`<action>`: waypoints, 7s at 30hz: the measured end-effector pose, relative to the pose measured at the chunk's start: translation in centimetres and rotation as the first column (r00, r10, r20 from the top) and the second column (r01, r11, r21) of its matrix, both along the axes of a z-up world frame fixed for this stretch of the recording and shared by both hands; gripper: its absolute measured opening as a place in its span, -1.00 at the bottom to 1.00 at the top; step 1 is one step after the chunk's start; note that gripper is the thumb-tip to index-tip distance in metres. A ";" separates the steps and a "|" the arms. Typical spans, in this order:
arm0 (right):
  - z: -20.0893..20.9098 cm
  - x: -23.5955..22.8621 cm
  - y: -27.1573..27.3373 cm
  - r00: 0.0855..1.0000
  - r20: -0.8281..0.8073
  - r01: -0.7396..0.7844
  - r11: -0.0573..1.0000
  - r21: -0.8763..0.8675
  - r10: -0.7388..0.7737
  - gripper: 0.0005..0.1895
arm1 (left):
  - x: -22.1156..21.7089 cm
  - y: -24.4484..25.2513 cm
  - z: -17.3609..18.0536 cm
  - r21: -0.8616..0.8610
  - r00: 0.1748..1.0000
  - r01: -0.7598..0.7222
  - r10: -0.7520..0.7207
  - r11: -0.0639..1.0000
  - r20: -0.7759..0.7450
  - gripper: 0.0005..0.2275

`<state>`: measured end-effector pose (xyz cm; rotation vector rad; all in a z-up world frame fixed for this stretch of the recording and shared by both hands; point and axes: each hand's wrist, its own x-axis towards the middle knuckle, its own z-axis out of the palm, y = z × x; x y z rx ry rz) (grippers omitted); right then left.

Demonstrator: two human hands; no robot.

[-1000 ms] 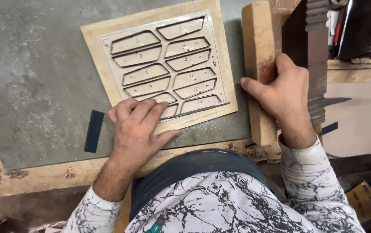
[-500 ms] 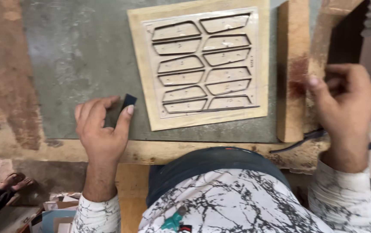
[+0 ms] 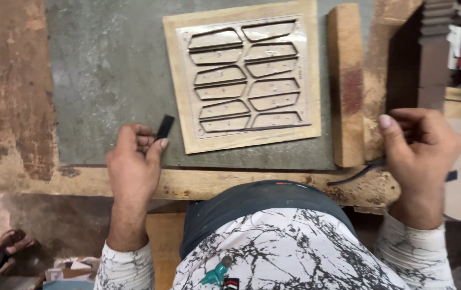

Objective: The person shapes small metal frames by placing them into a numbered wooden jig and tapping them with a wooden mallet. They also use a hammer to bend the metal pieces on a metal anvil and use pliers to adjust the frames within the jig.

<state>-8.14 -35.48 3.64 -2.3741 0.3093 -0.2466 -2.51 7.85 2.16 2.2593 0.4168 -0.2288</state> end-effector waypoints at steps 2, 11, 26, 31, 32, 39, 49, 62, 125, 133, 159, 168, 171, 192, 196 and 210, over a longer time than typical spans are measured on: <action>0.4 -0.7 1.2 0.998 -0.006 -0.059 0.990 0.124 0.061 -0.85 | -0.4 -1.0 1.3 -0.001 0.988 0.134 -0.134 0.991 0.080 -0.78; 0.9 -1.7 7.9 0.892 0.006 -0.417 0.818 0.396 0.452 -0.80 | -1.3 -12.3 1.9 -0.068 0.488 0.864 -0.795 0.499 0.362 -0.87; 0.4 -10.5 -2.8 0.917 0.358 -0.282 0.919 0.277 0.174 -0.83 | 0.9 -27.5 1.6 -0.720 0.184 0.669 -0.980 0.185 -0.082 -0.78; -0.4 -14.0 -7.5 0.914 -0.023 0.389 0.893 -0.227 -0.405 -0.58 | 0.9 -33.7 0.8 -0.298 0.240 0.921 -0.968 0.251 -0.075 -0.71; -0.5 -13.8 -8.1 0.914 -0.054 0.360 0.863 -0.354 -0.403 -0.55 | 0.9 -34.7 0.5 -0.223 0.234 0.948 -0.972 0.227 0.007 -0.71; -4.8 -14.8 -8.5 0.895 -0.223 0.289 0.883 -0.370 -0.386 -0.53 | 0.4 -38.4 -0.5 -0.217 0.343 0.891 -0.904 0.399 -0.254 -0.75; -1.5 -17.7 -10.6 0.862 -0.310 0.504 0.736 0.452 -0.400 -0.64 | 0.4 -39.0 -1.4 -0.158 0.382 0.892 -0.893 0.423 -0.238 -0.75; 0.3 -21.2 -6.9 0.962 0.208 0.137 0.974 0.181 -0.174 -0.33 | 0.3 -39.2 -1.7 -0.149 0.366 0.908 -0.914 0.392 -0.175 -0.77; 0.2 -21.3 -5.1 0.917 0.211 0.261 0.910 0.322 -0.338 -0.31 | 0.9 -37.8 -0.7 -0.243 0.250 0.920 -0.938 0.307 -0.240 -0.79; -0.8 -20.9 -5.5 0.931 0.289 0.167 0.964 0.207 -0.223 -0.28 | 1.0 -38.1 -0.3 -0.240 0.230 0.920 -0.924 0.309 -0.306 -0.79; -0.9 -20.9 -4.6 0.880 0.218 0.342 0.882 0.324 -0.422 -0.34 | 1.3 -37.6 -0.4 -0.261 0.254 0.918 -0.947 0.300 -0.196 -0.80; -1.7 -20.1 -3.2 0.920 0.360 0.134 0.988 0.074 -0.151 -0.39 | 3.9 -24.4 1.8 -0.394 0.548 0.788 -0.830 0.473 0.100 -0.86; -2.1 -18.6 -3.3 0.951 0.308 0.009 0.998 -0.059 0.010 -0.49 | 4.2 -17.4 1.4 -0.481 0.779 0.536 -0.626 0.694 -0.036 -0.85; -5.2 -10.3 2.3 0.994 -0.036 0.092 0.974 -0.206 -0.102 -0.48 | -1.1 0.1 -1.8 -0.236 0.999 -0.046 0.041 0.971 -0.025 -0.67; -5.0 -9.0 1.8 0.991 -0.110 0.032 0.937 -0.348 -0.075 -0.47 | -1.4 0.1 0.0 0.071 0.985 0.118 -0.126 0.991 0.118 -0.64; -3.3 -8.8 2.5 0.885 -0.338 -0.453 0.765 -0.459 0.321 -0.57 | 0.7 -9.1 -0.2 0.263 0.643 0.666 -0.716 0.698 0.272 -0.53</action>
